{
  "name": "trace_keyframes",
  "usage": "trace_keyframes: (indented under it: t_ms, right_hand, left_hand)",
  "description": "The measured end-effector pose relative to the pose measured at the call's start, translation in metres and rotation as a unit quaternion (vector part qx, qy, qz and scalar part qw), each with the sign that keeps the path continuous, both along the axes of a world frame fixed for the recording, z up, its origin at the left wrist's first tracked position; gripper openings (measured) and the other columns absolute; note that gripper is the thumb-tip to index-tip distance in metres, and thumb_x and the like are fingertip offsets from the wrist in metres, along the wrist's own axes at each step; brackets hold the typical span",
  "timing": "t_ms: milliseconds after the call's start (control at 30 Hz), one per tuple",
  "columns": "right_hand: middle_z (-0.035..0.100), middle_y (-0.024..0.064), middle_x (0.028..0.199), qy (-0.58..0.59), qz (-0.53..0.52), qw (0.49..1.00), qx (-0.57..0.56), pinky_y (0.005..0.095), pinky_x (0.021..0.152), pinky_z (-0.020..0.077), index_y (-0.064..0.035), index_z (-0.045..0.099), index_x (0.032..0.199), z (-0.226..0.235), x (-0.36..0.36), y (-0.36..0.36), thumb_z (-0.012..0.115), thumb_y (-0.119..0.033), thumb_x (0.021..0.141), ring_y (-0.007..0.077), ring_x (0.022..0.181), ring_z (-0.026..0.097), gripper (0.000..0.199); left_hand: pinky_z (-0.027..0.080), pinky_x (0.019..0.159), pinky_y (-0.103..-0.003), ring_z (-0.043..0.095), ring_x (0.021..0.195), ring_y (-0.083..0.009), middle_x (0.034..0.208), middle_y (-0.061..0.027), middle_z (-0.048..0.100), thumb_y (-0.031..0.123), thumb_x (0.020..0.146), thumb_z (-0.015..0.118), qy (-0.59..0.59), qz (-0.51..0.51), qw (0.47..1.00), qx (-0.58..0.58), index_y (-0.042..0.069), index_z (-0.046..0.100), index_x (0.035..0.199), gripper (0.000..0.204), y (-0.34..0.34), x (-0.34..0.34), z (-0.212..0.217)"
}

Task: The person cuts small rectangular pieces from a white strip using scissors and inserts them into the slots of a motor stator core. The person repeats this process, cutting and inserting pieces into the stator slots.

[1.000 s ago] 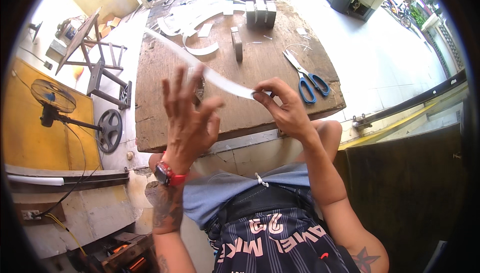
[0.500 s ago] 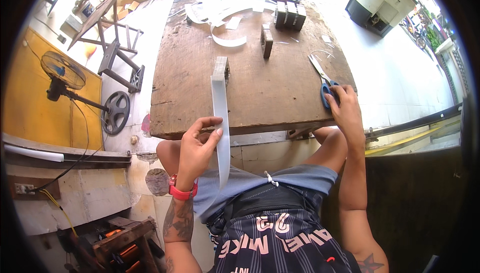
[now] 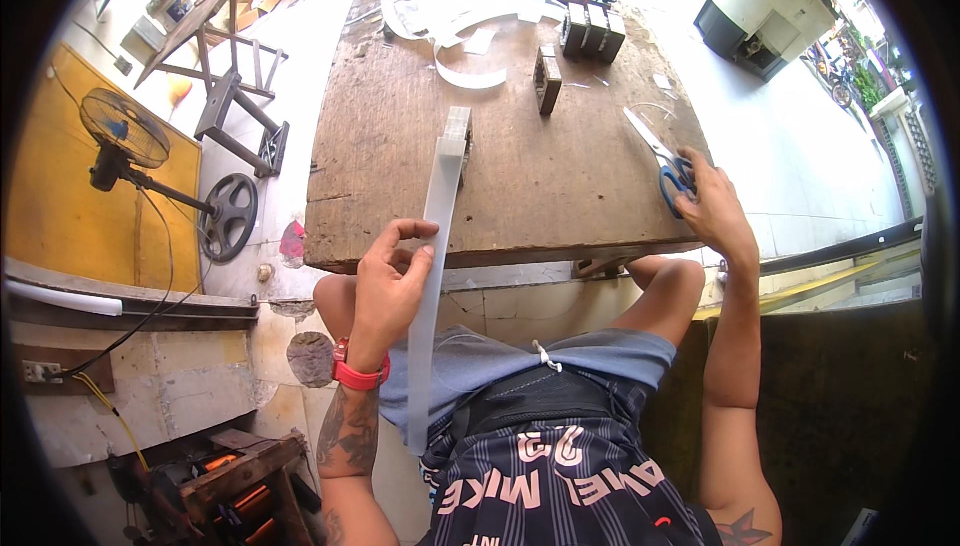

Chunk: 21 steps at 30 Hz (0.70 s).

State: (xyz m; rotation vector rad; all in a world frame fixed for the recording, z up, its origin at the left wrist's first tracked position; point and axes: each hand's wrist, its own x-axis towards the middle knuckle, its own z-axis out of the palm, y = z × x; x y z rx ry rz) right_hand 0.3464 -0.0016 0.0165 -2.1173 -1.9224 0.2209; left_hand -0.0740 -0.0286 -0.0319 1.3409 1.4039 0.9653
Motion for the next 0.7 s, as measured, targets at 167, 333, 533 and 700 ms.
trace_keyframes:
  t_ms: [167, 333, 533, 700]
  right_hand:
    - [0.072, 0.0129, 0.114, 0.448, 0.076, 0.891, -0.023, 0.0311, 0.085, 0.0570, -0.0025, 0.056, 0.147, -0.010, -0.064, -0.011, 0.085, -0.020, 0.091, 0.0189, 0.099, 0.071, 0.065]
    - [0.072, 0.0072, 0.099, 0.682, 0.143, 0.714, -0.070, 0.0307, 0.081, 0.0627, 0.0006, 0.062, 0.136, -0.039, -0.143, -0.021, 0.084, -0.021, 0.094, 0.0156, 0.093, 0.072, 0.052]
    - [0.072, 0.0075, 0.100, 0.749, 0.042, 0.655, -0.090, 0.0273, 0.072, 0.0642, 0.0002, 0.061, 0.129, -0.045, -0.177, -0.026, 0.082, -0.019, 0.095, 0.0116, 0.084, 0.072, 0.045]
    - [0.070, 0.0057, 0.097, 0.758, 0.064, 0.643, -0.090, 0.0279, 0.073, 0.0641, 0.0006, 0.060, 0.130, -0.038, -0.173, -0.033, 0.083, -0.019, 0.095, 0.0123, 0.084, 0.072, 0.047]
  left_hand:
    - [0.051, 0.063, -0.027, 0.066, 0.071, -0.0102, 0.086, -0.0064, 0.070, 0.002, 0.098, 0.061, 0.077, -0.034, 0.993, 0.079, 0.002, 0.067, 0.116, 0.019, -0.009, -0.004, 0.027]
    - [0.049, 0.072, -0.030, 0.061, 0.078, -0.0148, 0.087, -0.0080, 0.064, -0.001, 0.096, 0.056, 0.162, -0.155, 0.955, 0.193, 0.002, 0.066, 0.109, 0.016, -0.013, 0.000, 0.045]
    - [0.049, 0.069, -0.029, 0.063, 0.082, -0.0163, 0.091, -0.0084, 0.065, 0.017, 0.089, 0.083, 0.132, -0.091, 0.933, 0.321, 0.005, 0.071, 0.105, 0.023, -0.048, 0.035, 0.027]
    - [0.052, 0.071, -0.028, 0.066, 0.081, -0.0132, 0.101, -0.0036, 0.067, 0.016, 0.100, 0.069, -0.364, -0.032, 0.929, -0.054, 0.002, 0.060, 0.128, 0.032, -0.032, 0.067, -0.021]
